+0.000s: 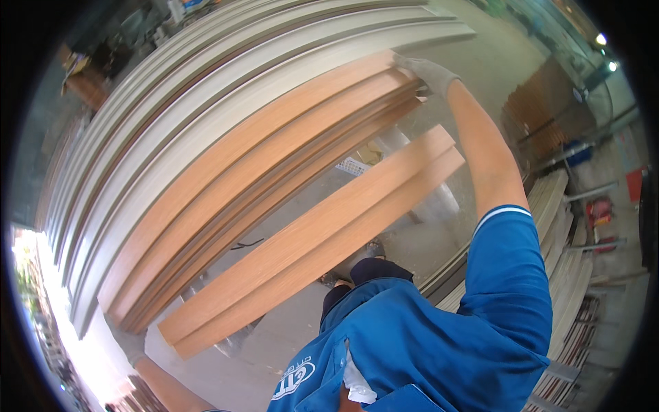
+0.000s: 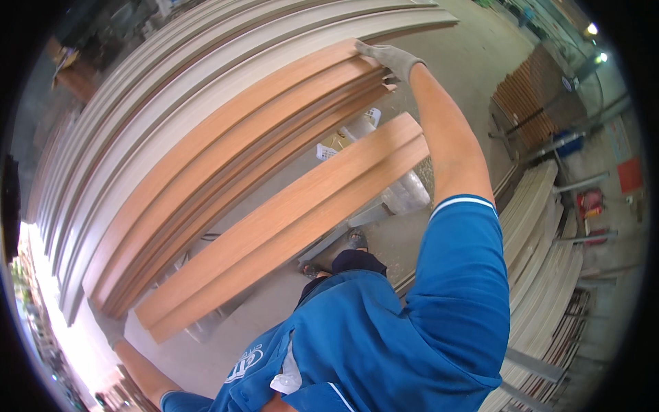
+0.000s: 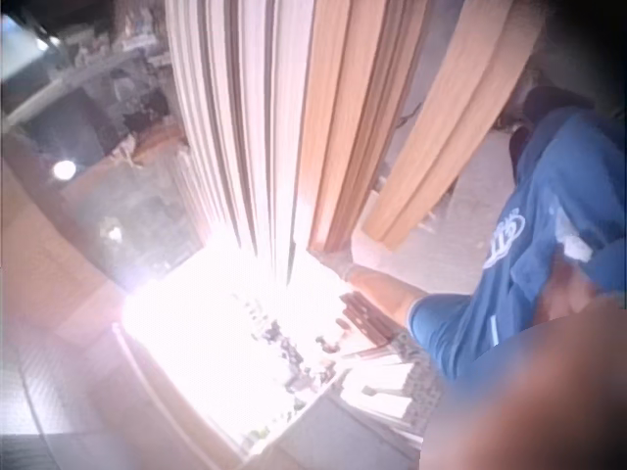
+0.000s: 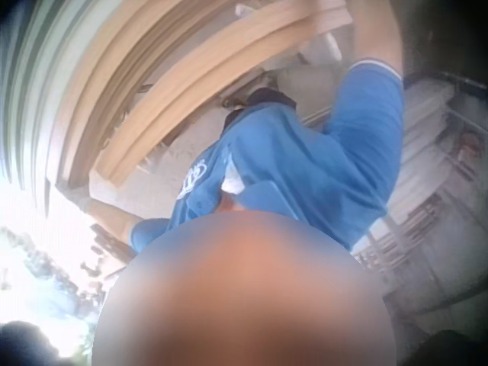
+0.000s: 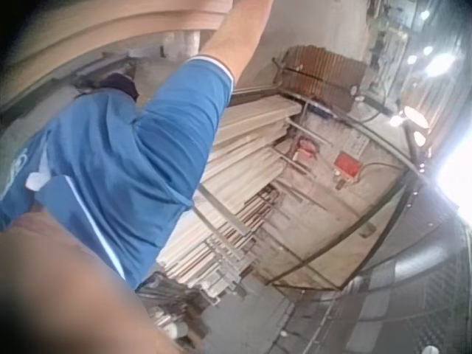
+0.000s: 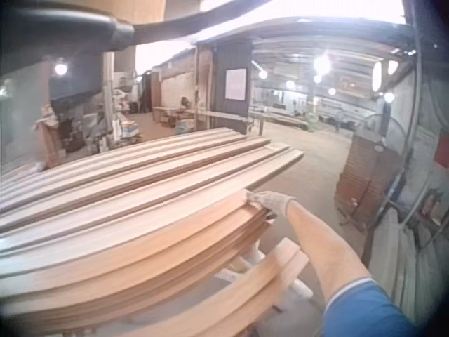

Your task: The person uses a caulking gun to apply a black sealant strip into a groove on several wooden planks. They handle each plank individually, apply the sealant, and place the planks back on a stack.

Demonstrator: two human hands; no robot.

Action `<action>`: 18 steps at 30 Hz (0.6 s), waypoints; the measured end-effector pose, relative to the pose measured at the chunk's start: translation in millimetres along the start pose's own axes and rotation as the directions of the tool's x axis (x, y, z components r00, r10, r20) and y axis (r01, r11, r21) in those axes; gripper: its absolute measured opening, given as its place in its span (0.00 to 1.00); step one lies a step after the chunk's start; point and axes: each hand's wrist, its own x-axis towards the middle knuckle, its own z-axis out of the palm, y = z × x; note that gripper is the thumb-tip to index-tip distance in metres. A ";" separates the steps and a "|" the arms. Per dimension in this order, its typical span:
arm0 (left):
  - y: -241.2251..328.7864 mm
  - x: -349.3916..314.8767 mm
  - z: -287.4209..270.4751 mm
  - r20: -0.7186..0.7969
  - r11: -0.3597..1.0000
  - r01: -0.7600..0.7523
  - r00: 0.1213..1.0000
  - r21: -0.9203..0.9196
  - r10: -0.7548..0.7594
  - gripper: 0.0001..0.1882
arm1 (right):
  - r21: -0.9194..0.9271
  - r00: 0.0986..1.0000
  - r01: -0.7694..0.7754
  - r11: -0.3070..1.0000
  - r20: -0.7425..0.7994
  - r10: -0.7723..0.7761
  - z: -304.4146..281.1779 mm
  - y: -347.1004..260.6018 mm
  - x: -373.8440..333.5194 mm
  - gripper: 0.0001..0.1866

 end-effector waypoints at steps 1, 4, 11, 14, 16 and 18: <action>1.7 -10.4 5.1 -0.015 1.000 0.000 1.000 -0.014 0.000 0.38 | 0.036 1.000 -0.007 0.999 0.011 0.007 3.3 -1.2 -9.6 0.49; 26.0 -12.6 23.7 -0.040 0.929 0.205 0.973 -0.307 -0.228 0.39 | 0.096 0.998 0.024 0.995 0.058 -0.029 6.5 4.8 -15.7 0.51; 69.2 -23.9 44.9 0.005 0.751 0.343 0.911 -0.564 -0.412 0.40 | 0.171 0.999 0.025 0.985 -0.041 -0.019 4.5 19.5 14.6 0.48; 64.1 -29.4 53.0 -0.027 0.800 0.289 0.935 -0.525 -0.355 0.39 | 0.262 0.996 0.043 0.964 -0.088 -0.020 -5.6 25.4 20.4 0.47; 59.9 -27.9 56.1 0.000 0.820 0.257 0.954 -0.511 -0.299 0.38 | 0.215 0.992 0.040 0.976 -0.126 -0.013 -15.0 33.9 28.1 0.46; 55.1 -24.2 56.1 -0.007 0.839 0.248 0.958 -0.485 -0.288 0.36 | 0.299 0.989 0.031 0.954 -0.146 0.013 -21.0 48.9 39.4 0.43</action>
